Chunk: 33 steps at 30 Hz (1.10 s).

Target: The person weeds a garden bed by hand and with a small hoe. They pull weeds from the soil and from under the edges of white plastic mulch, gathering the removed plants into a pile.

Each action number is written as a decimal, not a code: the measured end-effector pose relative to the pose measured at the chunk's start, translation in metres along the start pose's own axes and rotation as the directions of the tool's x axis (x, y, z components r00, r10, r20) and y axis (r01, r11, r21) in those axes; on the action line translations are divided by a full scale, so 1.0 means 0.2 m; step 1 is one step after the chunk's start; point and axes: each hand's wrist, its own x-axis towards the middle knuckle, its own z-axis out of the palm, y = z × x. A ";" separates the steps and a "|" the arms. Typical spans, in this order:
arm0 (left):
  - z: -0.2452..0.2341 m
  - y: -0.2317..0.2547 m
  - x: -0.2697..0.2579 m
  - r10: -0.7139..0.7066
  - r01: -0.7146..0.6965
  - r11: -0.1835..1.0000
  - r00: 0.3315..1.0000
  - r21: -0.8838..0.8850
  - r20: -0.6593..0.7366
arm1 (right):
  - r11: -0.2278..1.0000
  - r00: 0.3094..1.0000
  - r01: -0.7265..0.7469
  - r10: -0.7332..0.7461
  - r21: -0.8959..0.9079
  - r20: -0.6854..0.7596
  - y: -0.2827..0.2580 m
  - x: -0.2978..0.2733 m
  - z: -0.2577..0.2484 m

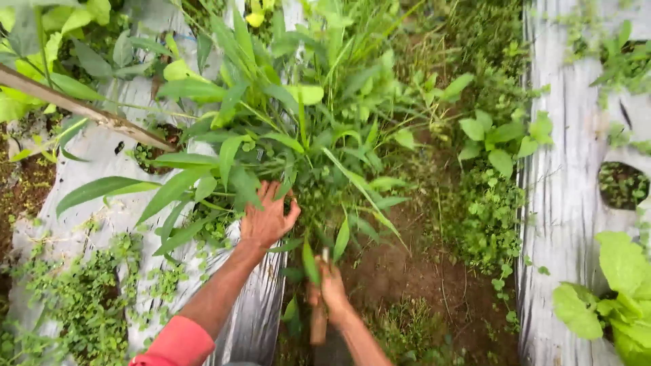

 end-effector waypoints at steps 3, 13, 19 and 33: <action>0.06 -0.06 0.00 0.033 -0.032 0.997 0.999 -0.071 0.007 | 0.986 0.996 -0.070 0.061 0.150 0.069 0.08 0.05 0.00; 0.02 -0.02 -0.04 0.017 -0.024 0.992 0.998 0.124 0.052 | 0.946 0.998 -0.052 0.043 0.320 0.035 0.29 -0.07 -0.08; 0.06 -0.04 0.00 0.144 -0.137 0.987 0.986 0.087 -0.081 | 0.979 0.867 0.185 -0.123 0.084 -0.482 0.10 0.10 -0.29; 0.10 -0.13 -0.02 0.414 -0.375 0.910 0.798 0.177 -0.437 | 0.524 0.669 0.523 -0.741 -0.673 -0.057 -0.68 0.84 -0.15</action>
